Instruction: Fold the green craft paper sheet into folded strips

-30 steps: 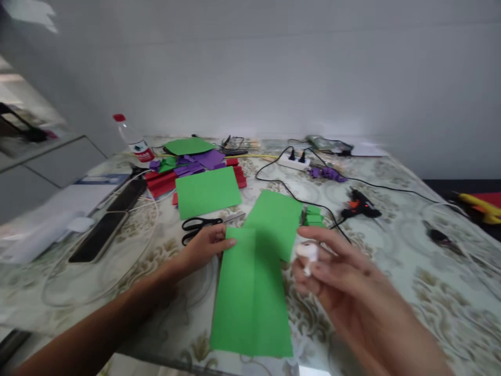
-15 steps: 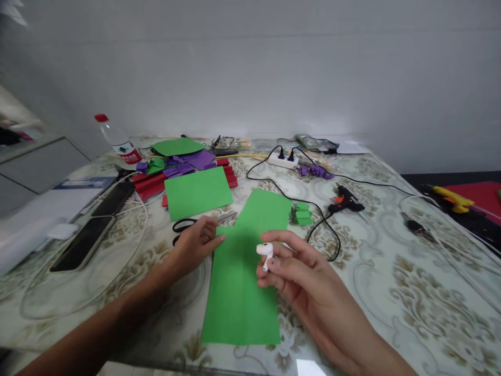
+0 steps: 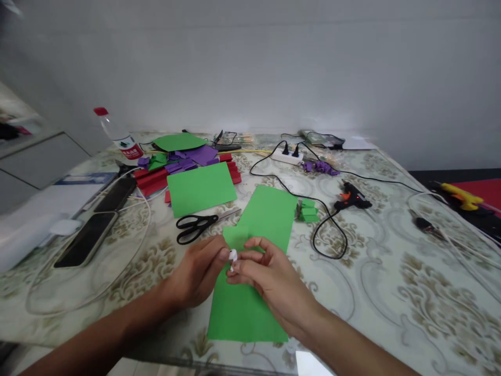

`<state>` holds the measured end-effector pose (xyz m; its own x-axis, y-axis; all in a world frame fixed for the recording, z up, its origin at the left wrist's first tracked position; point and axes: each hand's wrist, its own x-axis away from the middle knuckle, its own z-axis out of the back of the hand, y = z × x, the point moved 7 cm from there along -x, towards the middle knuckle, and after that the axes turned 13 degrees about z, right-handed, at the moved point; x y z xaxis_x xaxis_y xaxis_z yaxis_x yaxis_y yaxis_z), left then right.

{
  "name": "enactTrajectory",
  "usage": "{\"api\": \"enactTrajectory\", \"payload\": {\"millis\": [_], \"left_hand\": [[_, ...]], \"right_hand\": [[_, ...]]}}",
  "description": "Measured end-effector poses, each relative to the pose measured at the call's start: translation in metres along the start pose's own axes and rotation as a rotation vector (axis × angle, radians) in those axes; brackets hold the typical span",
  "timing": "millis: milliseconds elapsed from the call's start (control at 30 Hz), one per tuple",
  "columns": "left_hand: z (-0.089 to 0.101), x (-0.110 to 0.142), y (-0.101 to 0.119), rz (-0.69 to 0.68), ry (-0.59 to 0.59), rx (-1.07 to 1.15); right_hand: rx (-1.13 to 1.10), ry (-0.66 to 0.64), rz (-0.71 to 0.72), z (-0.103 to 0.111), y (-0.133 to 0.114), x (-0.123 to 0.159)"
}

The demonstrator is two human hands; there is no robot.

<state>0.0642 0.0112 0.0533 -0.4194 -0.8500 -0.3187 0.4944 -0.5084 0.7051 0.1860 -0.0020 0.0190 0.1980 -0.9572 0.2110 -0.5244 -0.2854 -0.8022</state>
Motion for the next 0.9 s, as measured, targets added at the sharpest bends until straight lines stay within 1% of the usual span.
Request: {"api": "enactTrajectory", "payload": {"millis": [133, 267, 333, 367, 500, 633, 700, 767, 833, 900], "left_hand": [[-0.001, -0.002, -0.013, 0.253, -0.059, 0.280], [-0.015, -0.002, -0.028, 0.516, -0.147, 0.619], [-0.022, -0.003, -0.035, 0.587, -0.185, 0.724], [-0.023, -0.003, -0.038, 0.597, -0.188, 0.745], [-0.017, -0.009, -0.047, 0.534, -0.119, 0.724], [-0.008, -0.013, -0.045, 0.443, -0.061, 0.701], [-0.005, -0.012, -0.043, 0.417, -0.028, 0.716], [0.000, -0.010, -0.040, 0.384, 0.010, 0.708], [0.003, -0.008, -0.033, 0.301, 0.019, 0.648], [0.005, -0.006, -0.023, 0.188, -0.003, 0.547]], "right_hand": [[0.068, -0.010, 0.026, 0.000, 0.000, -0.005], [0.135, -0.027, 0.105, 0.002, -0.002, -0.010], [0.154, -0.042, 0.126, 0.003, -0.003, -0.010], [0.160, -0.045, 0.132, 0.003, -0.004, -0.009], [0.170, -0.020, 0.127, 0.004, -0.010, -0.003], [0.114, 0.008, 0.081, 0.003, -0.015, 0.003], [0.041, -0.021, 0.039, 0.002, -0.014, 0.005], [-0.056, -0.080, -0.009, -0.001, -0.011, 0.007], [-0.156, -0.136, -0.055, -0.004, -0.008, 0.008], [-0.230, -0.176, -0.095, -0.006, -0.005, 0.008]]}}
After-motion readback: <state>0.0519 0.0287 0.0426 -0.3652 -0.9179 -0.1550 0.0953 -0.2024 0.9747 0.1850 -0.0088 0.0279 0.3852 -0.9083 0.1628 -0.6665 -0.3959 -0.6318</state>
